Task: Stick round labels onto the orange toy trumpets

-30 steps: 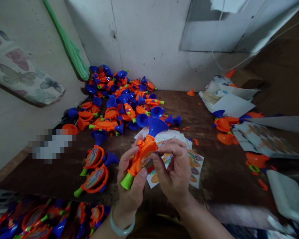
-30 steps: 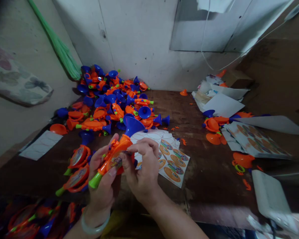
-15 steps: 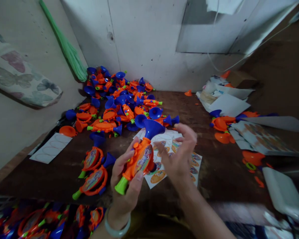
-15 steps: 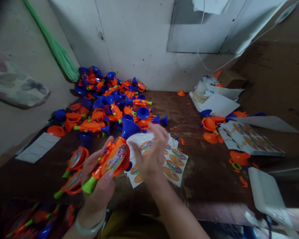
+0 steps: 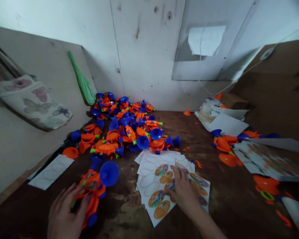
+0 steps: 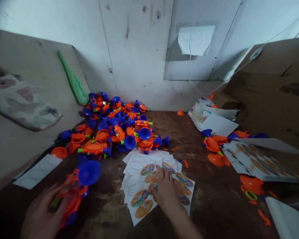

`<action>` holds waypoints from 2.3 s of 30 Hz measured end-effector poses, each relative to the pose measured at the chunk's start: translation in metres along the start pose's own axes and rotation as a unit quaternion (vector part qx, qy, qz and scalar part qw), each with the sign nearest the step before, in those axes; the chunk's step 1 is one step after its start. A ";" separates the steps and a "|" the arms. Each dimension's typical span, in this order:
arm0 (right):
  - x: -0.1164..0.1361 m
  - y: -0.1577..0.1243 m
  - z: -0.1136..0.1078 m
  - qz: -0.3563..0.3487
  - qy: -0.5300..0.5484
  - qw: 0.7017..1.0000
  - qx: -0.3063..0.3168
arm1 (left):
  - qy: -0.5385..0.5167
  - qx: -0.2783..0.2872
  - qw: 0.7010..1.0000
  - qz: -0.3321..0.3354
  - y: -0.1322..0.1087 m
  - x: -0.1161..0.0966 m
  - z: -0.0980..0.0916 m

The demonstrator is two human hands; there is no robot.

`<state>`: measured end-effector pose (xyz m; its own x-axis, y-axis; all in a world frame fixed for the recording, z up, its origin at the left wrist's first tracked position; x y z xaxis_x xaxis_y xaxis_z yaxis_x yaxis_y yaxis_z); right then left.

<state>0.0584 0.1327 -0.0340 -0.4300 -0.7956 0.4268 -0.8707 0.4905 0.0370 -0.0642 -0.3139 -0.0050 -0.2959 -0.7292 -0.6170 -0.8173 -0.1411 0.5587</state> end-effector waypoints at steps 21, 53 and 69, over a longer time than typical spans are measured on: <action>0.021 0.004 -0.093 -0.086 0.343 0.915 -0.195 | -0.564 0.313 0.588 -0.488 -0.117 -0.203 0.133; 0.094 -0.077 -0.100 -0.324 0.220 0.841 -0.374 | -0.596 0.192 0.635 -0.453 -0.108 -0.213 0.121; 0.072 -0.058 -0.104 -0.222 0.272 0.893 -0.283 | -0.596 0.178 0.648 -0.440 -0.083 -0.208 0.117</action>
<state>0.1030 0.0842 0.0884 0.2401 -0.7417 0.6263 -0.5999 0.3938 0.6964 0.0070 -0.0720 0.0117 0.3631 0.5930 -0.7187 -0.9285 0.1657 -0.3324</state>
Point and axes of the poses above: each hand's wrist, its own y-axis towards the middle knuckle, its own z-axis out of the palm, x = y × z, the point moved 10 cm from there along y, towards the middle knuckle, and after that the axes turned 4 degrees about -x, right-handed, at the moved point
